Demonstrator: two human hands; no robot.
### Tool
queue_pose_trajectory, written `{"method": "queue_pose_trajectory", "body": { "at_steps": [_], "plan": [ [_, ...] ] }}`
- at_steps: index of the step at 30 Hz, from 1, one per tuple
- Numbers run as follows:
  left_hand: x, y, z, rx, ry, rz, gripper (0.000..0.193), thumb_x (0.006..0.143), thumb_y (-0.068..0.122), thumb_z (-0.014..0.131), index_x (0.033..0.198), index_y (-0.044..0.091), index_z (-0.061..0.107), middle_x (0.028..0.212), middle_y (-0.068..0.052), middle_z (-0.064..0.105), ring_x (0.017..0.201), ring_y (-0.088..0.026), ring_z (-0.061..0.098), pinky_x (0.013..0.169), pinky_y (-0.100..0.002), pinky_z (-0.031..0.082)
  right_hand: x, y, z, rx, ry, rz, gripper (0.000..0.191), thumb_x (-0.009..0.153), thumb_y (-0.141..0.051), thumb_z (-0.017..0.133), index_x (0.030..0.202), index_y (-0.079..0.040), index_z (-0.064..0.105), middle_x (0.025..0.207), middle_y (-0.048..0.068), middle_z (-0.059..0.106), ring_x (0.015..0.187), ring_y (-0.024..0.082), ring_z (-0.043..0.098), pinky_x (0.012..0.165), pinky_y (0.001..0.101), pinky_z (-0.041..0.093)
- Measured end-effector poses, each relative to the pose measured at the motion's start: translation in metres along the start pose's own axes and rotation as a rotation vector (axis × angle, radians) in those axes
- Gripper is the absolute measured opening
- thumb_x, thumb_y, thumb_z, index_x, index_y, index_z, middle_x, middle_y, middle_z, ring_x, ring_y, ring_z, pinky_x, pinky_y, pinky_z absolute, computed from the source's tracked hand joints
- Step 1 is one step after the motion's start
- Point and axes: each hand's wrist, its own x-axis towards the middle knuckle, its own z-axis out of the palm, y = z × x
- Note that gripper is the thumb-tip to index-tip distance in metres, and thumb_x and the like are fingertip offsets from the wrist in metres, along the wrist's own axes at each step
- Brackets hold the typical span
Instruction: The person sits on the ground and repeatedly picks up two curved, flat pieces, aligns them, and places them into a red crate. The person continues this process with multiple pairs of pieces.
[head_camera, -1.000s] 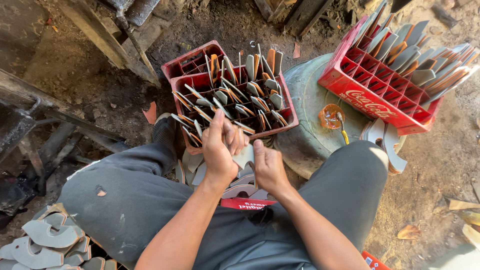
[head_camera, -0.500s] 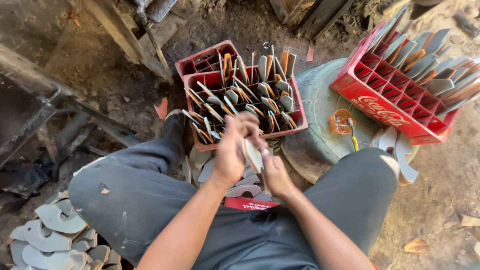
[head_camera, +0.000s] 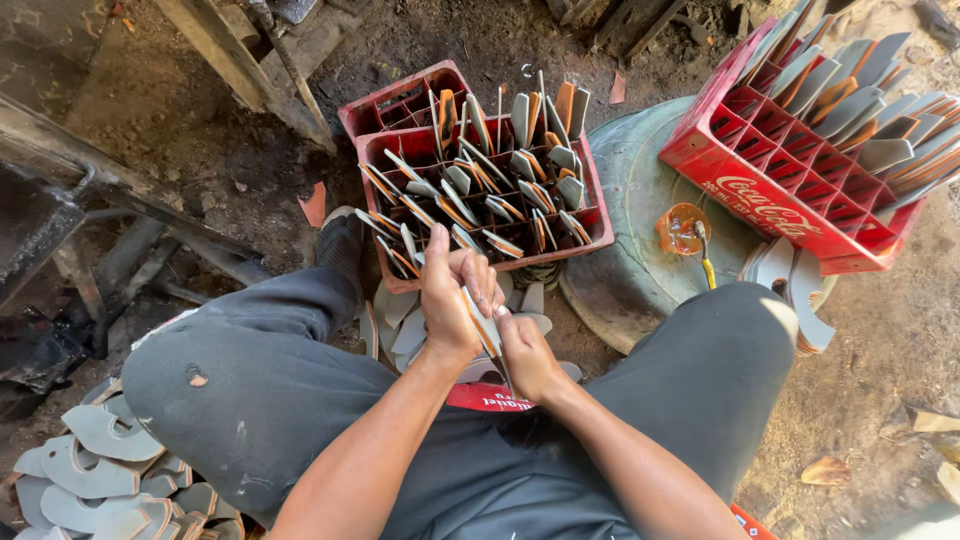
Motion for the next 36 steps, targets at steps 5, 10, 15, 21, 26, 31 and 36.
{"method": "queue_pose_trajectory", "body": {
  "at_steps": [5, 10, 15, 21, 26, 31, 36],
  "plan": [
    [0.005, -0.01, 0.001, 0.02, -0.047, -0.031, 0.06, 0.107, 0.047, 0.038, 0.057, 0.014, 0.035, 0.048, -0.001, 0.035, 0.042, -0.015, 0.033, 0.045, -0.031, 0.032, -0.005, -0.004, 0.003, -0.079, 0.039, 0.085, 0.058, 0.11, -0.037, 0.033, 0.072, -0.002, 0.06, 0.055, 0.0, 0.052, 0.049, 0.01, 0.047, 0.046, 0.0313, 0.038],
    [0.02, 0.009, 0.01, 0.075, -0.187, 0.017, 0.062, 0.106, 0.056, 0.036, 0.074, 0.006, 0.054, 0.071, -0.006, 0.057, 0.069, -0.016, 0.057, 0.071, -0.029, 0.05, 0.011, -0.034, -0.021, -0.153, 0.178, 0.07, 0.058, 0.111, -0.038, 0.034, 0.072, -0.001, 0.055, 0.059, 0.004, 0.049, 0.051, 0.014, 0.044, 0.048, 0.0353, 0.04],
    [0.018, 0.04, 0.007, 0.742, -0.065, -0.171, 0.022, 0.096, 0.026, 0.064, 0.113, 0.013, 0.065, 0.089, -0.003, 0.071, 0.073, -0.015, 0.067, 0.061, -0.031, 0.056, 0.009, -0.065, -0.05, -0.209, 0.209, -0.259, 0.032, 0.113, -0.029, 0.053, 0.097, -0.002, 0.06, 0.085, 0.003, 0.056, 0.08, 0.007, 0.049, 0.07, 0.0289, 0.047],
    [0.027, 0.086, -0.009, 1.045, 0.119, 0.295, 0.015, 0.097, 0.019, 0.07, 0.102, 0.005, 0.07, 0.088, -0.001, 0.071, 0.076, -0.009, 0.067, 0.064, -0.025, 0.059, -0.012, -0.083, -0.082, -0.026, -0.342, 0.002, 0.021, 0.096, -0.015, 0.07, 0.111, -0.002, 0.063, 0.093, 0.002, 0.067, 0.085, 0.007, 0.059, 0.073, 0.0261, 0.049],
    [0.038, 0.11, -0.029, 0.852, 0.217, 0.525, 0.014, 0.104, 0.015, 0.068, 0.101, 0.002, 0.066, 0.088, 0.0, 0.068, 0.078, -0.009, 0.062, 0.071, -0.026, 0.053, 0.007, -0.044, -0.068, -0.769, -0.302, 0.13, 0.026, 0.089, -0.013, 0.068, 0.114, -0.008, 0.073, 0.096, 0.012, 0.077, 0.086, 0.018, 0.071, 0.079, 0.0337, 0.055],
    [0.081, 0.094, -0.037, 1.039, 0.162, 0.632, 0.017, 0.101, 0.011, 0.071, 0.113, 0.0, 0.067, 0.1, -0.005, 0.071, 0.09, -0.013, 0.065, 0.081, -0.03, 0.054, 0.033, 0.006, -0.062, -0.802, -0.289, 0.123, 0.028, 0.083, -0.012, 0.069, 0.11, -0.006, 0.074, 0.089, 0.019, 0.076, 0.083, 0.036, 0.073, 0.075, 0.0442, 0.057],
    [0.154, 0.095, -0.039, 1.356, 0.235, 0.356, 0.048, 0.091, 0.022, 0.073, 0.134, 0.006, 0.058, 0.11, -0.008, 0.073, 0.099, -0.019, 0.071, 0.086, -0.035, 0.055, 0.044, 0.027, -0.073, -0.793, -0.075, 0.044, 0.029, 0.084, -0.016, 0.071, 0.111, -0.007, 0.073, 0.089, 0.018, 0.075, 0.085, 0.035, 0.072, 0.079, 0.0439, 0.056]
  ]
}}
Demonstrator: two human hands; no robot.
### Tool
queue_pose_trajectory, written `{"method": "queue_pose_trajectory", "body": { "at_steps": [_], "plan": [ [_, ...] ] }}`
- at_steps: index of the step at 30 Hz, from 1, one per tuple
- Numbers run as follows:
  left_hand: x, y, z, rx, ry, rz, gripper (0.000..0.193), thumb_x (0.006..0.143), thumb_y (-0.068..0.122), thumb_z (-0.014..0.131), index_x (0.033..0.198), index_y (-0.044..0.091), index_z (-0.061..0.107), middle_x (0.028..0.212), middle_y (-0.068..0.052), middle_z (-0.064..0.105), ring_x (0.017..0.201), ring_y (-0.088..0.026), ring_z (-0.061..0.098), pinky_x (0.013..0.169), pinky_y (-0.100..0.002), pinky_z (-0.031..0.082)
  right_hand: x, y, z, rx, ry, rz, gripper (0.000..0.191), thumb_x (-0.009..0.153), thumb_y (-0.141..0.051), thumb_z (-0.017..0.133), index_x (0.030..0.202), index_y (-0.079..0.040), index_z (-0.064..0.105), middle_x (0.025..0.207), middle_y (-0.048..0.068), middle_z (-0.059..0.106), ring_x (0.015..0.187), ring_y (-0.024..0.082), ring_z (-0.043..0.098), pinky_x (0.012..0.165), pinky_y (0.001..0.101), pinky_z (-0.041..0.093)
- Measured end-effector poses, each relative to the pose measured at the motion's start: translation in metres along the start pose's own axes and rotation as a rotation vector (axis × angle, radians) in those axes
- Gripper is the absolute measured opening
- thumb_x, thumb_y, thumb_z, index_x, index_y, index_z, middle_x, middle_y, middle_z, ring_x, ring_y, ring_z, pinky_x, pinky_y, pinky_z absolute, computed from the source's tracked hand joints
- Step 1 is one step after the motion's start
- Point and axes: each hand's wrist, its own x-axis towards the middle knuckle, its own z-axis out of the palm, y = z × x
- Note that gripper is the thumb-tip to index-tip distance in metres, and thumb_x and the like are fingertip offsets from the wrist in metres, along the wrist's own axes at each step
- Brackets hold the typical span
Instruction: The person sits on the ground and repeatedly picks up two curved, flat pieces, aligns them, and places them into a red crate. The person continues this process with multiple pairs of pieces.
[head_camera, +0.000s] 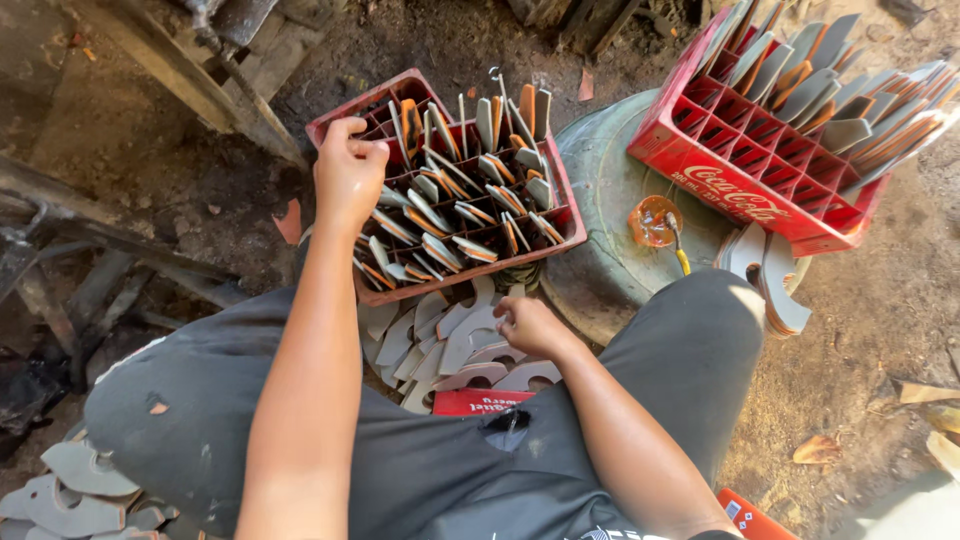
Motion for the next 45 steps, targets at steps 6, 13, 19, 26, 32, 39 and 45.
{"method": "queue_pose_trajectory", "body": {
  "at_steps": [6, 13, 19, 26, 32, 39, 45],
  "plan": [
    [0.084, -0.022, 0.04, 0.231, -0.216, -0.003, 0.092, 0.079, 0.023, 0.089, 0.152, 0.009, 0.036, 0.149, -0.02, 0.048, 0.137, -0.033, 0.045, 0.107, -0.044, 0.039, -0.011, -0.006, 0.002, -0.052, -0.139, -0.01, 0.028, 0.086, -0.017, 0.068, 0.111, -0.006, 0.072, 0.093, 0.02, 0.076, 0.092, 0.036, 0.073, 0.085, 0.0443, 0.056],
    [0.11, -0.024, 0.067, -0.054, -0.404, -0.156, 0.099, 0.064, 0.014, 0.09, 0.152, 0.019, 0.044, 0.147, -0.011, 0.054, 0.13, -0.028, 0.056, 0.099, -0.044, 0.05, -0.013, -0.022, -0.016, -0.004, -0.153, 0.042, 0.027, 0.089, -0.018, 0.065, 0.113, -0.006, 0.07, 0.089, 0.018, 0.075, 0.09, 0.035, 0.074, 0.086, 0.0444, 0.055],
    [0.121, -0.032, 0.066, 0.0, -0.465, -0.207, 0.076, 0.069, 0.014, 0.089, 0.141, 0.012, 0.066, 0.133, -0.011, 0.067, 0.114, -0.024, 0.064, 0.09, -0.04, 0.053, -0.01, -0.027, -0.012, -0.013, -0.127, -0.036, 0.027, 0.09, -0.018, 0.066, 0.113, -0.005, 0.071, 0.091, 0.019, 0.075, 0.094, 0.037, 0.07, 0.089, 0.0458, 0.052],
    [0.127, -0.058, 0.083, -0.288, -0.423, -0.029, 0.087, 0.061, 0.006, 0.086, 0.141, 0.017, 0.052, 0.124, -0.009, 0.065, 0.106, -0.02, 0.064, 0.089, -0.034, 0.054, -0.007, -0.021, -0.008, -0.039, -0.105, -0.067, 0.028, 0.089, -0.018, 0.067, 0.113, -0.005, 0.072, 0.097, 0.021, 0.074, 0.098, 0.039, 0.069, 0.092, 0.0465, 0.052],
    [0.124, -0.061, 0.082, -0.144, -0.47, -0.018, 0.069, 0.064, 0.003, 0.085, 0.128, 0.012, 0.061, 0.115, -0.006, 0.068, 0.102, -0.019, 0.065, 0.089, -0.033, 0.053, -0.004, -0.022, -0.006, -0.044, -0.126, -0.035, 0.028, 0.089, -0.019, 0.066, 0.114, -0.005, 0.072, 0.097, 0.02, 0.075, 0.099, 0.038, 0.07, 0.093, 0.0457, 0.051],
    [0.137, -0.067, 0.073, -0.073, -0.593, -0.064, 0.056, 0.07, 0.006, 0.089, 0.119, 0.007, 0.063, 0.104, -0.01, 0.069, 0.097, -0.02, 0.064, 0.089, -0.035, 0.051, -0.005, -0.026, -0.013, -0.017, -0.152, 0.027, 0.029, 0.09, -0.018, 0.064, 0.115, -0.005, 0.07, 0.095, 0.02, 0.075, 0.099, 0.037, 0.07, 0.092, 0.0446, 0.052],
    [0.134, -0.07, 0.063, -0.121, -0.583, 0.002, 0.07, 0.067, 0.016, 0.094, 0.13, 0.02, 0.065, 0.123, 0.004, 0.065, 0.118, -0.014, 0.056, 0.102, -0.034, 0.041, -0.003, -0.026, -0.012, -0.019, -0.125, -0.019, 0.027, 0.091, -0.018, 0.065, 0.113, -0.003, 0.071, 0.097, 0.021, 0.074, 0.099, 0.038, 0.07, 0.091, 0.0448, 0.053]
  ]
}}
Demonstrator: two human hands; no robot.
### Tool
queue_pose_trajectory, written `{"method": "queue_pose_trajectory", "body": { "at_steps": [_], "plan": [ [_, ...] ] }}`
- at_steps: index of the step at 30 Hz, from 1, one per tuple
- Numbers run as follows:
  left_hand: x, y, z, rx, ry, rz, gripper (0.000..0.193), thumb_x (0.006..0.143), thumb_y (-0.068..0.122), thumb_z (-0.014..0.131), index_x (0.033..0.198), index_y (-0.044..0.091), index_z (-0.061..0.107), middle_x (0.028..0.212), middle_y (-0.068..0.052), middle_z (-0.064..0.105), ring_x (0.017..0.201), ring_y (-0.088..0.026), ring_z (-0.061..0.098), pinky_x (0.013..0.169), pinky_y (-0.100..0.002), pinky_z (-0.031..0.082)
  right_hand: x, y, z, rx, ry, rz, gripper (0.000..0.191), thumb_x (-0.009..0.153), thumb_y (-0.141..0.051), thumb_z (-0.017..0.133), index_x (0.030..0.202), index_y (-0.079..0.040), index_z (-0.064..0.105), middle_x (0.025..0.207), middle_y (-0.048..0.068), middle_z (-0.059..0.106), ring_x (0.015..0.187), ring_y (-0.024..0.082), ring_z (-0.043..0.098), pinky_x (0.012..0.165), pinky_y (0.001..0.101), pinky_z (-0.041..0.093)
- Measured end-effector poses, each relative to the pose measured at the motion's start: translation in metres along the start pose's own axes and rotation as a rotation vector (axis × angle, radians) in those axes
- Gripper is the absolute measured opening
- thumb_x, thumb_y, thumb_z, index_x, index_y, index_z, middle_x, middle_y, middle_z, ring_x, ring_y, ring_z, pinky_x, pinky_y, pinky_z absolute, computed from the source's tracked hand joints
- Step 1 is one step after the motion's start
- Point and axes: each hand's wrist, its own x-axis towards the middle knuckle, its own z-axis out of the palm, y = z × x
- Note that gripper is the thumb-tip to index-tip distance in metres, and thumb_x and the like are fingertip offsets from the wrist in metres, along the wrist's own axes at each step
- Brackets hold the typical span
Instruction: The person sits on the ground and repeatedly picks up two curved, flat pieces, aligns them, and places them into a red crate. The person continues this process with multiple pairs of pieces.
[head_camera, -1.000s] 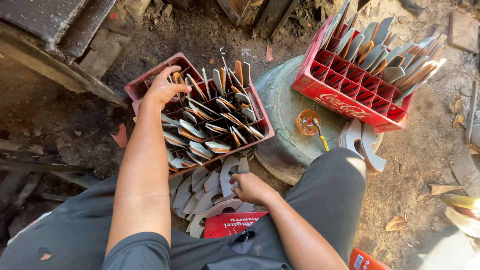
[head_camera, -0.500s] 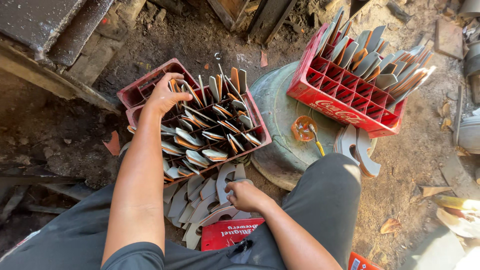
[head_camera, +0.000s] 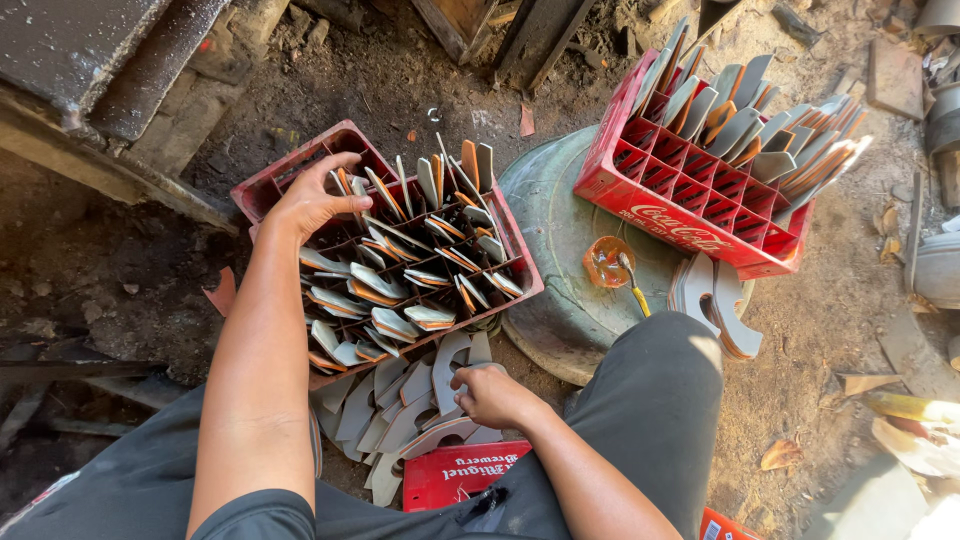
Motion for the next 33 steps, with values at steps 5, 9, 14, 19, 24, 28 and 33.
{"method": "queue_pose_trajectory", "body": {
  "at_steps": [5, 9, 14, 19, 24, 28, 33],
  "plan": [
    [0.008, 0.002, -0.004, -0.021, -0.119, -0.171, 0.056, 0.069, 0.018, 0.091, 0.121, 0.014, 0.07, 0.111, -0.003, 0.072, 0.112, -0.02, 0.063, 0.105, -0.036, 0.043, 0.003, 0.002, 0.002, 0.02, -0.016, 0.013, 0.028, 0.09, -0.017, 0.065, 0.114, -0.004, 0.071, 0.093, 0.02, 0.075, 0.097, 0.037, 0.071, 0.09, 0.0445, 0.053],
    [0.011, 0.017, -0.009, -0.018, -0.147, -0.189, 0.05, 0.074, 0.014, 0.091, 0.119, 0.012, 0.07, 0.105, -0.007, 0.068, 0.101, -0.021, 0.064, 0.092, -0.04, 0.055, 0.002, 0.003, 0.0, 0.021, 0.007, -0.015, 0.027, 0.091, -0.017, 0.065, 0.113, -0.003, 0.071, 0.093, 0.02, 0.074, 0.097, 0.038, 0.069, 0.089, 0.0456, 0.053],
    [0.004, 0.081, -0.037, -0.06, -0.105, -0.164, 0.027, 0.083, 0.014, 0.081, 0.106, 0.009, 0.068, 0.114, -0.009, 0.072, 0.105, -0.025, 0.073, 0.09, -0.041, 0.061, 0.0, -0.005, -0.011, 0.068, -0.02, 0.067, 0.028, 0.091, -0.017, 0.063, 0.114, -0.003, 0.07, 0.089, 0.018, 0.074, 0.089, 0.034, 0.072, 0.083, 0.0436, 0.055],
    [-0.028, 0.161, -0.079, -0.328, -0.184, 0.053, 0.025, 0.096, 0.022, 0.074, 0.113, 0.005, 0.064, 0.111, -0.015, 0.073, 0.108, -0.028, 0.074, 0.096, -0.047, 0.063, -0.006, -0.039, -0.036, 0.136, -0.098, 0.159, 0.03, 0.095, -0.02, 0.06, 0.119, -0.003, 0.066, 0.085, 0.017, 0.074, 0.076, 0.031, 0.076, 0.077, 0.0383, 0.057],
    [-0.066, 0.205, -0.054, -0.34, -0.288, 0.038, 0.033, 0.093, 0.023, 0.073, 0.117, 0.004, 0.062, 0.107, -0.017, 0.074, 0.104, -0.029, 0.075, 0.092, -0.048, 0.063, -0.023, -0.086, -0.068, 0.279, 0.591, -0.277, 0.03, 0.094, -0.022, 0.067, 0.114, 0.001, 0.069, 0.096, 0.017, 0.074, 0.087, 0.025, 0.073, 0.079, 0.0365, 0.058],
    [-0.103, 0.207, 0.008, -0.328, -0.339, -0.045, 0.045, 0.089, 0.027, 0.074, 0.123, 0.002, 0.058, 0.108, -0.015, 0.074, 0.101, -0.025, 0.076, 0.088, -0.043, 0.065, -0.037, -0.112, -0.091, 0.058, 0.994, -0.588, 0.039, 0.099, -0.02, 0.064, 0.13, 0.003, 0.055, 0.117, 0.023, 0.065, 0.106, 0.036, 0.065, 0.092, 0.0409, 0.052],
    [-0.16, 0.192, 0.079, -0.341, -0.223, -0.168, 0.056, 0.085, 0.048, 0.07, 0.117, 0.003, 0.058, 0.1, -0.008, 0.072, 0.093, -0.02, 0.075, 0.075, -0.042, 0.068, -0.055, -0.127, -0.068, 0.568, 0.887, -0.367, 0.026, 0.108, -0.017, 0.054, 0.128, 0.0, 0.056, 0.099, 0.007, 0.071, 0.085, 0.014, 0.062, 0.078, 0.0274, 0.052]
  ]
}}
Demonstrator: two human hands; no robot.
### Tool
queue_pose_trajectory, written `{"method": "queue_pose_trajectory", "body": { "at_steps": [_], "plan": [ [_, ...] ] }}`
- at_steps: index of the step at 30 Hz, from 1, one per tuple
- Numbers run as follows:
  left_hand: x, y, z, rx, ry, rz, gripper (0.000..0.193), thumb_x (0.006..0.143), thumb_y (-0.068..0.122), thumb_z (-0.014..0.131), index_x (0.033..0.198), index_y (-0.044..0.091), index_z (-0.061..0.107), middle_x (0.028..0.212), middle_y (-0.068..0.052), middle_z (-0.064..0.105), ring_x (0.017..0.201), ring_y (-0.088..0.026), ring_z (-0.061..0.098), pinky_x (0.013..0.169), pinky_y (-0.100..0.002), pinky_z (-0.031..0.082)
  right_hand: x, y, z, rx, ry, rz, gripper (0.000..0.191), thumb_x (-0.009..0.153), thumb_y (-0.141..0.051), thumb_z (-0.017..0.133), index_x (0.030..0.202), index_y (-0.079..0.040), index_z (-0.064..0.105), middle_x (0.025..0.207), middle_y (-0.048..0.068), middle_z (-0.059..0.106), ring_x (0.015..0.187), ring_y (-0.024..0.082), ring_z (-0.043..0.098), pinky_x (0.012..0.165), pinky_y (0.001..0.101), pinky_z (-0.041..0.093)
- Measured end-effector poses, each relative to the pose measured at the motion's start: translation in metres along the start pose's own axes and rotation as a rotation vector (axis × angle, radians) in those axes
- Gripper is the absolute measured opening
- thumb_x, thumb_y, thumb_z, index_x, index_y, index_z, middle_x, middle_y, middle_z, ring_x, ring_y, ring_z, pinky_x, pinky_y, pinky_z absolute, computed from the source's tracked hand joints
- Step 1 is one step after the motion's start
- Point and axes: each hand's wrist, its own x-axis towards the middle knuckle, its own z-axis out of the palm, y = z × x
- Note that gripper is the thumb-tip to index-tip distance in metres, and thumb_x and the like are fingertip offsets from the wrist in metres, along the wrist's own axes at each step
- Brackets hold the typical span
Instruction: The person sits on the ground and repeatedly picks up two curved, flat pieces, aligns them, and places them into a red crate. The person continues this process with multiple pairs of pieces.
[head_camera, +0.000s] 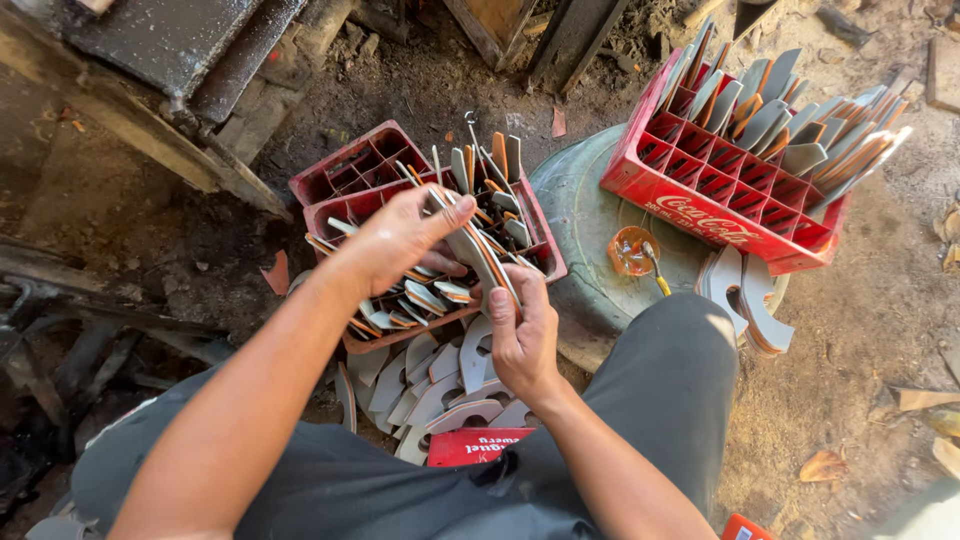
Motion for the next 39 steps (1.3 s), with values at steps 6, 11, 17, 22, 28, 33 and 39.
{"method": "queue_pose_trajectory", "body": {
  "at_steps": [6, 11, 17, 22, 28, 33, 39],
  "plan": [
    [-0.044, -0.038, 0.025, 0.033, 0.11, 0.136, 0.08, 0.084, 0.073, 0.052, 0.134, 0.011, 0.051, 0.12, -0.003, 0.061, 0.117, -0.018, 0.06, 0.074, -0.042, 0.066, -0.032, 0.004, -0.009, 0.226, -0.002, 0.032, 0.019, 0.109, -0.014, 0.051, 0.122, -0.001, 0.054, 0.094, 0.003, 0.069, 0.084, 0.005, 0.063, 0.074, 0.0209, 0.052],
    [-0.059, -0.056, 0.043, -0.52, 0.395, 0.297, 0.071, 0.097, 0.062, 0.049, 0.139, 0.006, 0.058, 0.134, -0.012, 0.066, 0.123, -0.023, 0.062, 0.096, -0.038, 0.056, -0.047, -0.005, -0.008, 0.208, 0.009, 0.124, 0.017, 0.105, -0.012, 0.059, 0.118, -0.001, 0.058, 0.08, 0.002, 0.063, 0.07, 0.005, 0.058, 0.062, 0.0216, 0.049],
    [-0.056, -0.082, 0.054, -0.9, 0.398, 0.342, 0.051, 0.102, 0.042, 0.056, 0.134, 0.002, 0.056, 0.12, -0.018, 0.07, 0.109, -0.03, 0.07, 0.094, -0.044, 0.058, -0.056, -0.004, -0.003, 0.275, -0.024, 0.108, 0.016, 0.105, -0.011, 0.06, 0.119, -0.002, 0.058, 0.086, 0.0, 0.063, 0.076, 0.005, 0.06, 0.066, 0.0213, 0.05],
    [-0.046, -0.097, 0.042, -0.964, 0.45, 0.41, 0.038, 0.101, 0.029, 0.061, 0.126, 0.0, 0.063, 0.117, -0.016, 0.072, 0.107, -0.028, 0.071, 0.096, -0.043, 0.058, -0.052, 0.007, 0.003, 0.204, 0.1, 0.003, 0.017, 0.111, -0.014, 0.053, 0.117, 0.0, 0.06, 0.096, 0.004, 0.062, 0.086, 0.009, 0.057, 0.077, 0.0262, 0.05],
    [-0.051, -0.095, 0.016, -0.901, 0.491, 0.475, 0.036, 0.101, 0.04, 0.06, 0.11, 0.005, 0.062, 0.082, -0.008, 0.063, 0.078, -0.026, 0.068, 0.077, -0.051, 0.062, -0.027, 0.007, -0.024, 0.359, 0.2, 0.04, 0.024, 0.112, -0.022, 0.046, 0.111, -0.001, 0.059, 0.087, 0.006, 0.064, 0.078, 0.013, 0.062, 0.08, 0.0311, 0.056],
    [-0.049, -0.093, 0.035, -0.922, 0.541, 0.424, 0.056, 0.102, 0.054, 0.054, 0.099, 0.001, 0.07, 0.08, -0.001, 0.062, 0.079, -0.015, 0.063, 0.073, -0.032, 0.054, -0.035, 0.005, -0.017, 0.501, 0.058, 0.226, 0.027, 0.11, -0.021, 0.048, 0.103, 0.001, 0.062, 0.083, 0.008, 0.066, 0.075, 0.015, 0.063, 0.074, 0.0321, 0.055],
    [-0.043, -0.099, 0.056, -0.716, 0.636, 0.486, 0.026, 0.103, 0.029, 0.065, 0.097, 0.005, 0.068, 0.091, -0.001, 0.066, 0.086, -0.009, 0.058, 0.084, -0.025, 0.046, -0.045, 0.011, 0.004, 0.463, 0.043, 0.27, 0.028, 0.11, -0.022, 0.049, 0.106, 0.001, 0.065, 0.085, 0.006, 0.068, 0.076, 0.011, 0.063, 0.073, 0.0283, 0.054]
  ]
}}
